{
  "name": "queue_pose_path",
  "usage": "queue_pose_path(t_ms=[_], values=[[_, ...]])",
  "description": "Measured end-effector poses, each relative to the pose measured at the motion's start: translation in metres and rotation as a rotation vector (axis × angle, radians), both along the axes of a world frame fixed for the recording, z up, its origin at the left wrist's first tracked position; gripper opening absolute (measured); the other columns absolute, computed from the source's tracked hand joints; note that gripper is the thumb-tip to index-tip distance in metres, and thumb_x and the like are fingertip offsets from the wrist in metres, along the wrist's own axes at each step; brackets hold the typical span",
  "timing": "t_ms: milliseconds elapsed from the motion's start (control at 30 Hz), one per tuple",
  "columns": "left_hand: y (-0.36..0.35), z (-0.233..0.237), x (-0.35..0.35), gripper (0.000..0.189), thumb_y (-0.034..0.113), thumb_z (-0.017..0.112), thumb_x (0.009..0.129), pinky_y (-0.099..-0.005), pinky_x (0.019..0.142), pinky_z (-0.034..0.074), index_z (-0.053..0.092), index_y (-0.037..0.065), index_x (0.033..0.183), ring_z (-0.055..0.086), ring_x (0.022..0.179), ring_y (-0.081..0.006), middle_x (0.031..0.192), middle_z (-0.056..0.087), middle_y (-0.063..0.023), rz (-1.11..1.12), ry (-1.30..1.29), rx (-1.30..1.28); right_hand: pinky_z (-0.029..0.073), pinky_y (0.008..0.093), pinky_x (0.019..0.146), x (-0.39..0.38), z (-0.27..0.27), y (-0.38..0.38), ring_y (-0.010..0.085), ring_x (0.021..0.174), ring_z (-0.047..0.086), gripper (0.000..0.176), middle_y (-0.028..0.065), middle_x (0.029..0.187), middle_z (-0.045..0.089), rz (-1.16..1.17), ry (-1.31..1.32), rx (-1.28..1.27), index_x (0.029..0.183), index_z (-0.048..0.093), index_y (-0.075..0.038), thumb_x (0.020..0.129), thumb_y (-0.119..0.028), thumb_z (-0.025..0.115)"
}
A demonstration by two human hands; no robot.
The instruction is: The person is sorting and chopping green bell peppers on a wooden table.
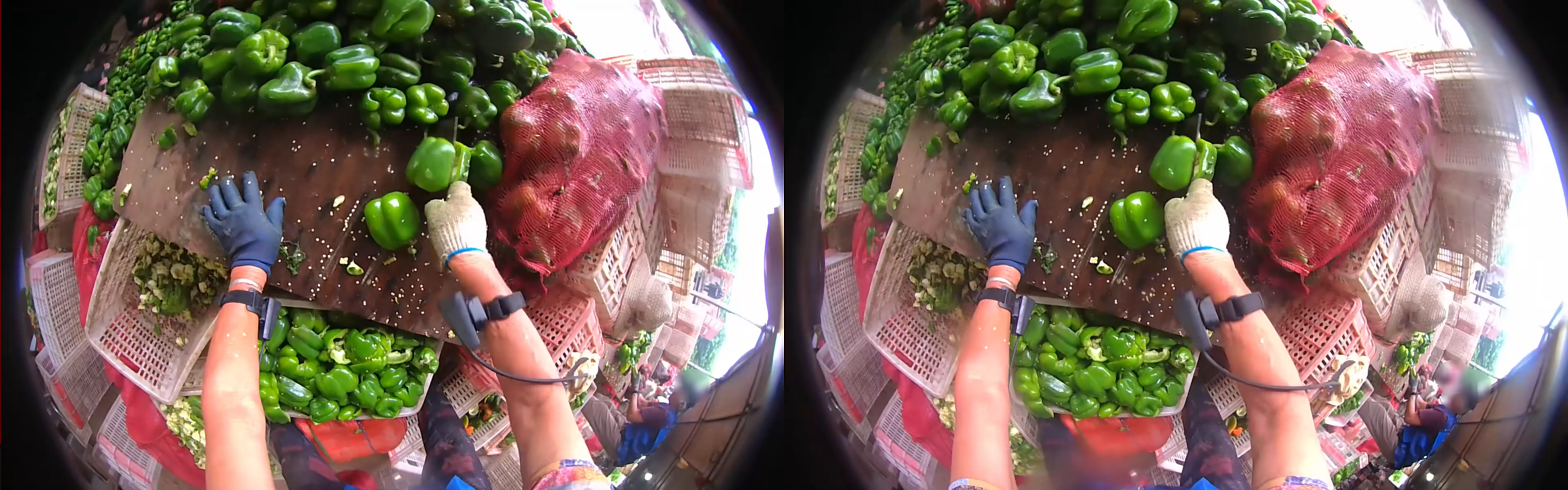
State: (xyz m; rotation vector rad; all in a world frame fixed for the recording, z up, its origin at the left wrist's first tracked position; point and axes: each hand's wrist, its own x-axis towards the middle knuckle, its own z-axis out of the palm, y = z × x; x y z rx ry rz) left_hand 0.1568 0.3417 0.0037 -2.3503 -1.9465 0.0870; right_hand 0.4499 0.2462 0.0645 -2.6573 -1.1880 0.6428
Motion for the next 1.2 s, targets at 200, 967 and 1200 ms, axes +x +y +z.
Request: queue_pose_path(t_ms=[200,967,1200], values=[[-0.002,0.003,0.002,0.068,0.053,0.066,0.089,-0.0646,0.112,0.031,0.053,0.016,0.145,0.037,0.143,-0.0414,0.147,0.049,-0.0203,-0.018,-0.03,-0.005,0.057,0.052,0.073,0.0,-0.001,-0.032,0.0434,0.08,0.071,0.026,0.0274,0.08,0.068,0.154,-0.119,-0.219,0.104,0.06,-0.002,0.086,-0.02,0.062],[0.002,0.009,-0.002,0.071,0.054,0.068,0.086,-0.0661,0.114,0.027,0.054,0.012,0.141,0.04,0.14,-0.0448,0.146,0.048,-0.0227,-0.009,-0.141,-0.057,0.056,0.0443,0.063,-0.022,0.093,0.016,0.0362,0.074,0.07,0.019,0.0156,0.081,0.068,0.576,-0.115,0.394,0.104,0.066,-0.012,0.085,-0.012,0.07],[0.004,0.012,-0.007,0.073,0.054,0.067,0.086,-0.0662,0.115,0.026,0.053,0.013,0.144,0.038,0.141,-0.0456,0.147,0.047,-0.0233,0.005,-0.144,-0.09,0.056,0.0505,0.073,0.021,0.089,0.193,0.0388,0.085,0.071,0.019,0.0196,0.087,0.071,0.894,-0.561,-0.145,0.102,0.067,-0.006,0.088,-0.017,0.061]])
